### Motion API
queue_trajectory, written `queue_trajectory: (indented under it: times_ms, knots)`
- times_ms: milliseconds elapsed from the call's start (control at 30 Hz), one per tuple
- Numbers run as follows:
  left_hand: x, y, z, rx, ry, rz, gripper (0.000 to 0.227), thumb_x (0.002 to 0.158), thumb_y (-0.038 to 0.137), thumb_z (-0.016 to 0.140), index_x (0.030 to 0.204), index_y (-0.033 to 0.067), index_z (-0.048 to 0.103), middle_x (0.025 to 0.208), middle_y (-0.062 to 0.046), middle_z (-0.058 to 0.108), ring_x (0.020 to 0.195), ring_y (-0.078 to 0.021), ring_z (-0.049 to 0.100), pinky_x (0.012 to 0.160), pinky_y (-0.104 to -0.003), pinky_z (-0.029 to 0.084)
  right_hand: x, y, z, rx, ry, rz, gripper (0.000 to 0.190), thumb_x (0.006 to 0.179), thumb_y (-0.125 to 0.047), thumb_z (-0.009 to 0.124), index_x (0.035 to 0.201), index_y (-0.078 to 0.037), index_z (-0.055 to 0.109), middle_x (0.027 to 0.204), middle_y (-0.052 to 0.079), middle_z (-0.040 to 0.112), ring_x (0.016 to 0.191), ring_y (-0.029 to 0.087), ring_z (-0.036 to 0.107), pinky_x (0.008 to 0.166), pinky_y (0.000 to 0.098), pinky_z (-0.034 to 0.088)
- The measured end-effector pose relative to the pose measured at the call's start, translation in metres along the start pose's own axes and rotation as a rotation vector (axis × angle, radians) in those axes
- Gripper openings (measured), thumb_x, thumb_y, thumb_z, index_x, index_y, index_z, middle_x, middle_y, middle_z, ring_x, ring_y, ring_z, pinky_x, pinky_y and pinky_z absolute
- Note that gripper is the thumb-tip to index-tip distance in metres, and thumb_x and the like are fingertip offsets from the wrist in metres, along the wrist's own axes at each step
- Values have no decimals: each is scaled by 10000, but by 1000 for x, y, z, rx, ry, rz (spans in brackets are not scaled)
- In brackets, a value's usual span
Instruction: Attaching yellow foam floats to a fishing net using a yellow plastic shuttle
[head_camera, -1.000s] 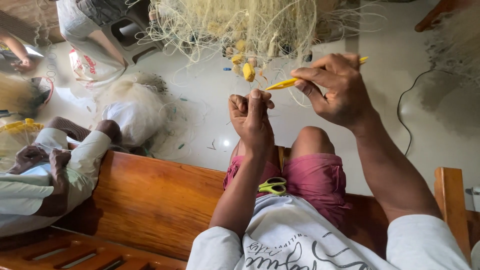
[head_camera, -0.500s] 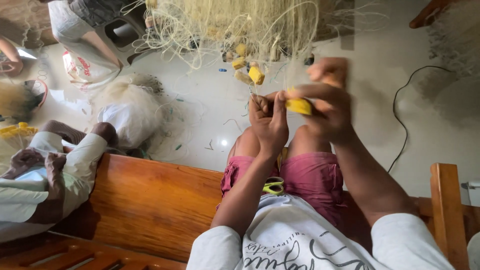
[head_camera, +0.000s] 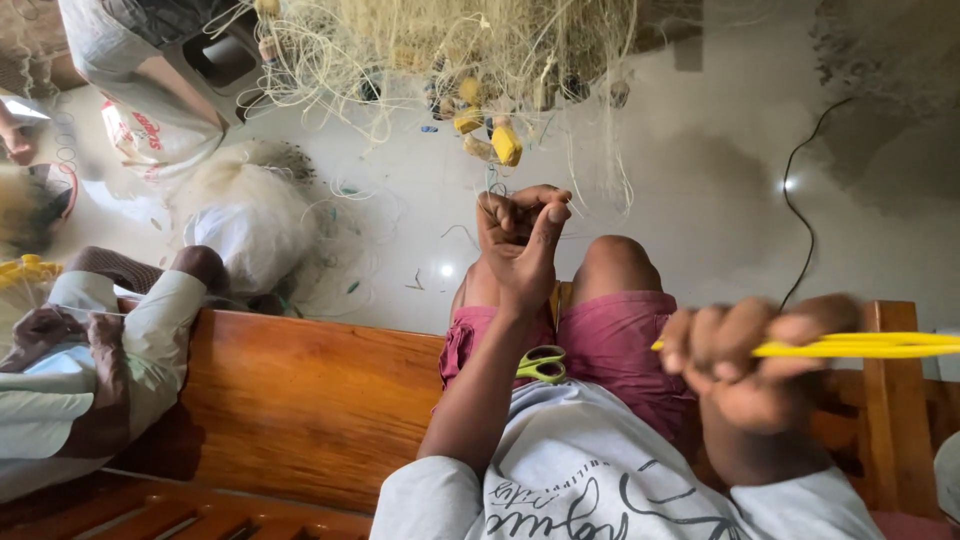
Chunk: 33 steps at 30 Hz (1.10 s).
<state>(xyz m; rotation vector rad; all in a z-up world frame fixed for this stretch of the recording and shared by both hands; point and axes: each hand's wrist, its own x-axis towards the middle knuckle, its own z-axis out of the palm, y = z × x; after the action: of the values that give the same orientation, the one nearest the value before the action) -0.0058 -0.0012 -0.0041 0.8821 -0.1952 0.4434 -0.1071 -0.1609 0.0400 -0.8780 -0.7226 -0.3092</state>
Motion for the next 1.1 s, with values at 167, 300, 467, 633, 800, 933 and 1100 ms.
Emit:
queue_trajectory:
  times_ms: [167, 300, 467, 633, 800, 933, 1100]
  knots:
    - [-2, 2, -1, -28, -9, -22, 433, 944, 58, 678, 928, 163, 259, 922, -141, 653, 975, -194, 666, 807, -299, 535, -40, 35, 10, 302, 5, 279, 261, 1107, -269, 523, 1334, -182, 615, 813, -23, 502, 612, 123, 372, 641, 323, 460]
    - [-2, 3, 1, -14, 6, 11, 426, 941, 9, 653, 916, 159, 254, 908, -157, 652, 906, -198, 618, 784, -323, 497, -9, 39, 26, 98, 141, 291, 184, 1028, -240, 591, 1054, -66, 539, 583, 55, 371, 453, 132, 261, 433, 285, 291]
    - [1, 3, -7, -19, -30, 60, 435, 945, -12, 660, 913, 163, 264, 941, -135, 669, 991, -202, 666, 920, -365, 536, 17, 21, 21, 91, -51, 252, 117, 1055, -132, 512, 1169, -148, 535, 732, 93, 490, 481, 133, 259, 436, 271, 284]
    - [4, -4, -10, 146, -81, 155, 534, 834, -11, 767, 925, 139, 263, 1006, -158, 636, 1039, -248, 655, 817, -308, 537, 37, 0, 34, -398, -602, 138, 227, 1056, -113, 445, 1278, -123, 493, 821, 51, 629, 607, 186, 546, 819, 426, 647]
    - [16, 24, 10, 81, 162, 71, 348, 936, 76, 620, 849, 143, 289, 783, -104, 592, 904, -238, 653, 911, -416, 552, 70, -9, -3, -834, -657, -208, 122, 1026, -215, 494, 1092, -181, 591, 1030, 70, 663, 1138, 329, 621, 1132, 541, 274]
    - [23, 22, 6, 7, 306, 3, 421, 904, 146, 668, 835, 160, 254, 753, -85, 621, 715, -160, 618, 736, -348, 508, 132, -13, -20, -1641, -685, -457, 205, 1022, -95, 681, 1165, -220, 760, 1003, 29, 694, 950, 287, 541, 970, 466, 257]
    - [23, 28, 10, 15, 319, -10, 415, 925, 152, 658, 841, 168, 252, 767, -97, 652, 689, -154, 612, 730, -333, 489, 163, 12, -35, -1849, -737, -516, 134, 1058, -230, 805, 1157, -320, 814, 990, -75, 716, 919, 229, 594, 974, 410, 274]
